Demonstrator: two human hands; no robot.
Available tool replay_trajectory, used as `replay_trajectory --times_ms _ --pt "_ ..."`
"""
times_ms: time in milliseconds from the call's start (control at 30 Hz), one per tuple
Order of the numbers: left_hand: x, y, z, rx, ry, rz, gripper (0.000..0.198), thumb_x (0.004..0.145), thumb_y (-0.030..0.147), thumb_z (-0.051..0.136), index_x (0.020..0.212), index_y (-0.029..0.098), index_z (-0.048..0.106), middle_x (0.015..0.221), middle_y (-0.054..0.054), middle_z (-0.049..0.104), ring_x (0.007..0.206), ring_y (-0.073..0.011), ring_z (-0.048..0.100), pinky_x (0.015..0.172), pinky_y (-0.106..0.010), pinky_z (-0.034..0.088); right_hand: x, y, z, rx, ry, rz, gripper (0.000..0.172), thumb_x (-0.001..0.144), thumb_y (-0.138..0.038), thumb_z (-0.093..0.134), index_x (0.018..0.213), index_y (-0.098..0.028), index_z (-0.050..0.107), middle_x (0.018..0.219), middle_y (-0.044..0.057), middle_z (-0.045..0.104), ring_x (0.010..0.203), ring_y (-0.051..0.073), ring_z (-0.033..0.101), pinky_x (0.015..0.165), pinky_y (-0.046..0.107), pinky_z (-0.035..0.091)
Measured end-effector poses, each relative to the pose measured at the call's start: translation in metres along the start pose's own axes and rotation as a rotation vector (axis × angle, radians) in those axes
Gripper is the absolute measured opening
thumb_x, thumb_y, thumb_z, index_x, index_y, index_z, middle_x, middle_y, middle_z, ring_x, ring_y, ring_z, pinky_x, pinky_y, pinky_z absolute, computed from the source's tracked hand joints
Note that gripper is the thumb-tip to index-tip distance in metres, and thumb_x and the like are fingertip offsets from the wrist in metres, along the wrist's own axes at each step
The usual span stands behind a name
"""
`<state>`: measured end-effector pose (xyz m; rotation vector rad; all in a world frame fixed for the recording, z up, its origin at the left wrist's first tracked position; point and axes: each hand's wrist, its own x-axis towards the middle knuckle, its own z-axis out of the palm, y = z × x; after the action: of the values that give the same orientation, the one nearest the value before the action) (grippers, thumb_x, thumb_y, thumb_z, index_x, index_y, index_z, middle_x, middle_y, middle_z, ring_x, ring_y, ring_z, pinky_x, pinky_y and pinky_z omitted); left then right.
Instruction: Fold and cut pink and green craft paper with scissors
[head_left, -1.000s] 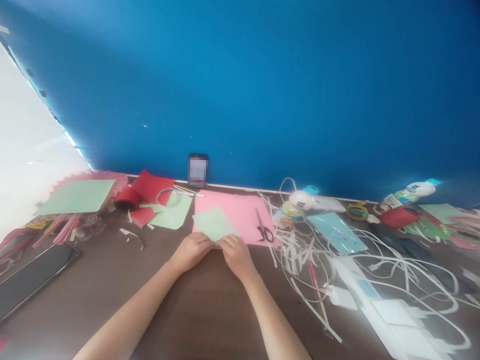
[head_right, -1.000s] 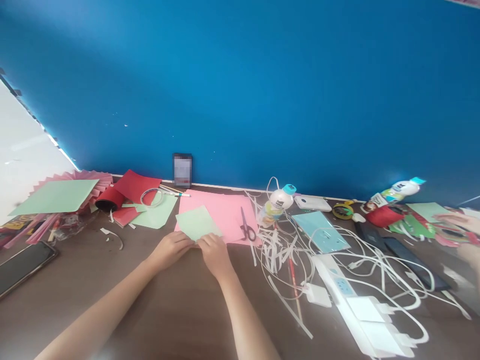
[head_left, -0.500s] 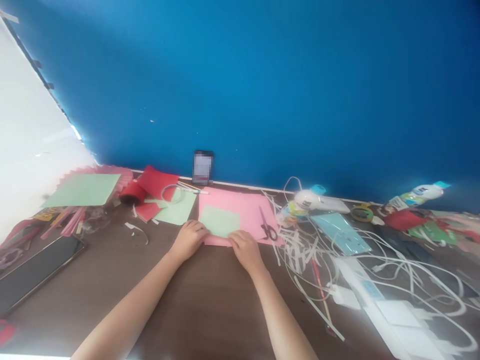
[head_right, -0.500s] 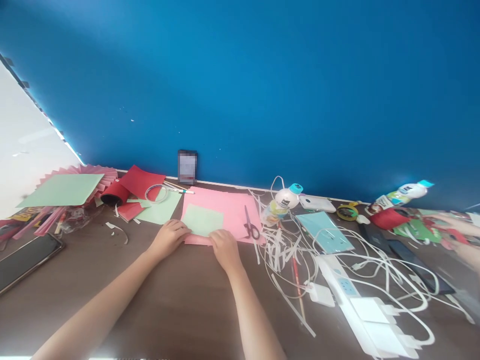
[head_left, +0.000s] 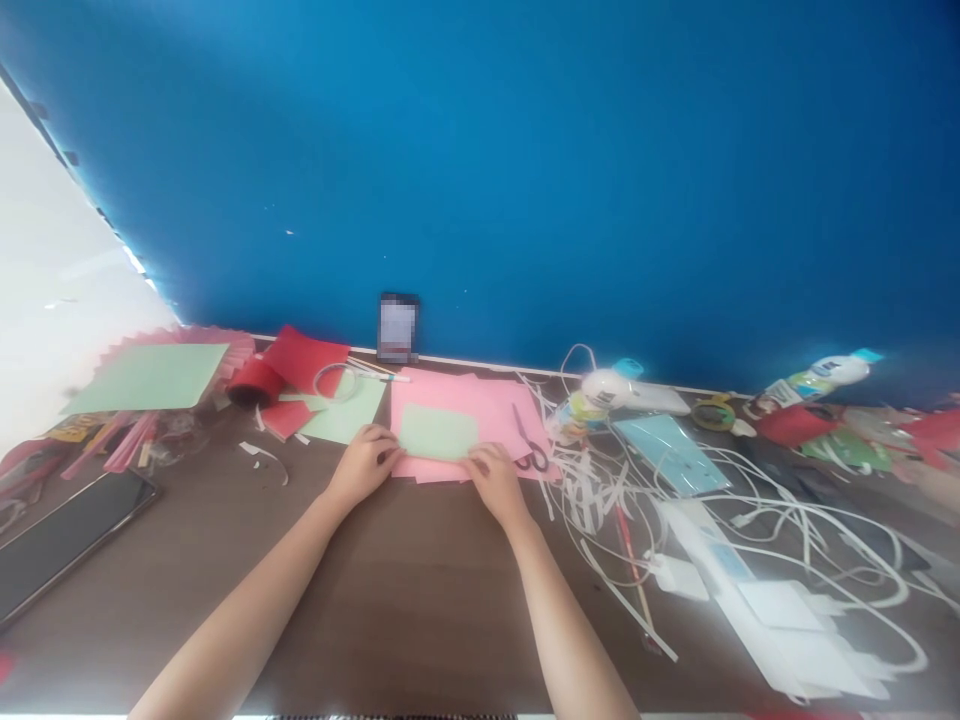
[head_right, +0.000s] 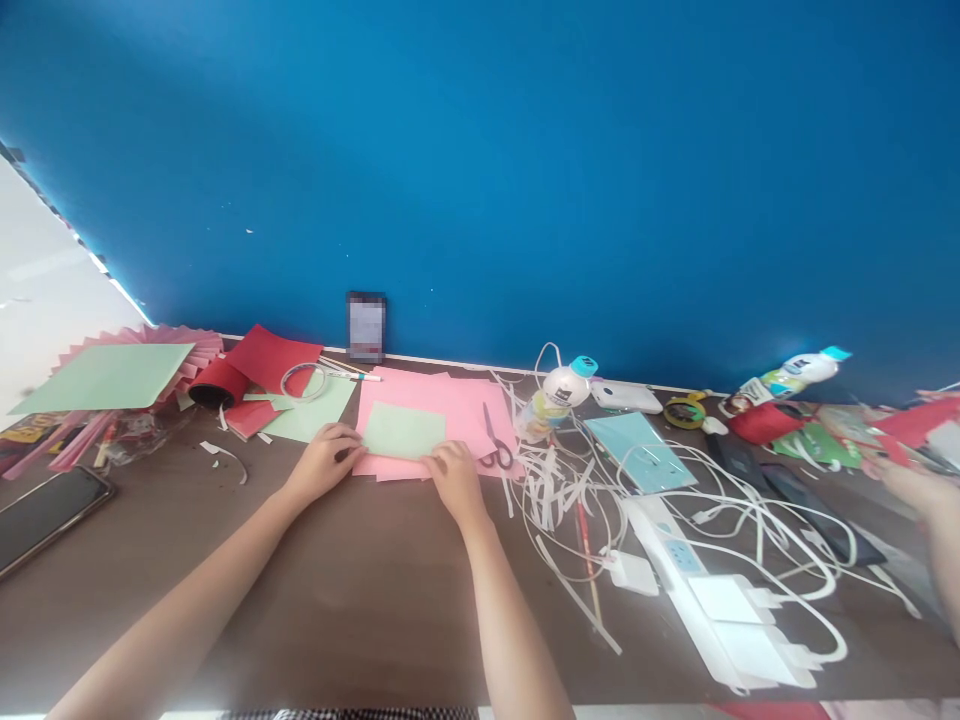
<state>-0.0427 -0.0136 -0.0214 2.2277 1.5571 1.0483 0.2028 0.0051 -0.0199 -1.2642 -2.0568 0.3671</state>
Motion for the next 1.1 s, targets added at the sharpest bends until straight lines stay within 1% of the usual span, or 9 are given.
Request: replay_trajectory --times_ms 133,300,467,600,833,1100 --pt "0.003 0.000 0.002 0.026 0.032 -0.025 0.020 0.081 0.029 0.049 0.069 0.018 0.062 0.090 -0.006 0.061 0.097 -0.0219 0.048 0.086 -0.038 0.043 0.000 0.001 0.005 -0.016 0.043 0.038 0.021 0.081 -0.032 0.053 0.064 -0.020 0.054 0.080 0.006 0.057 0.086 0.020 0.050 0.079 0.034 0.042" --pt "0.004 0.000 0.004 0.084 0.026 -0.090 0.020 0.079 0.029 0.051 0.062 0.018 0.056 0.095 -0.007 0.059 0.101 -0.0238 0.044 0.087 -0.039 0.041 0.000 0.000 0.007 -0.033 0.058 0.066 0.022 0.080 -0.032 0.053 0.062 -0.020 0.051 0.081 0.006 0.056 0.087 0.020 0.050 0.078 0.033 0.042" --pt "0.004 -0.001 0.006 0.128 0.030 -0.076 0.020 0.078 0.027 0.050 0.060 0.019 0.053 0.096 -0.007 0.058 0.104 -0.0250 0.042 0.088 -0.039 0.041 0.001 0.003 0.010 -0.049 0.059 0.067 0.023 0.079 -0.031 0.054 0.061 -0.020 0.047 0.081 0.005 0.055 0.084 0.020 0.049 0.076 0.034 0.041" --pt "0.003 -0.002 0.007 0.139 0.022 -0.076 0.018 0.077 0.026 0.050 0.061 0.019 0.053 0.097 -0.007 0.058 0.105 -0.0254 0.042 0.088 -0.039 0.041 0.001 0.005 0.012 -0.050 0.044 0.069 0.022 0.078 -0.029 0.055 0.061 -0.020 0.045 0.081 0.004 0.054 0.083 0.020 0.048 0.075 0.033 0.041" --pt "0.004 -0.001 0.004 0.108 -0.015 -0.124 0.021 0.078 0.029 0.049 0.060 0.019 0.054 0.100 -0.007 0.057 0.102 -0.0246 0.044 0.088 -0.040 0.041 0.002 0.006 0.011 -0.014 0.030 0.088 0.021 0.077 -0.030 0.055 0.060 -0.021 0.045 0.082 0.004 0.052 0.083 0.020 0.047 0.075 0.034 0.041" --pt "0.005 -0.002 0.004 0.101 -0.032 -0.153 0.020 0.076 0.029 0.050 0.059 0.019 0.055 0.100 -0.006 0.057 0.103 -0.0247 0.044 0.089 -0.041 0.041 0.002 0.007 0.010 -0.018 -0.035 0.113 0.023 0.079 -0.029 0.051 0.061 -0.021 0.040 0.084 0.004 0.049 0.084 0.020 0.045 0.074 0.034 0.041"
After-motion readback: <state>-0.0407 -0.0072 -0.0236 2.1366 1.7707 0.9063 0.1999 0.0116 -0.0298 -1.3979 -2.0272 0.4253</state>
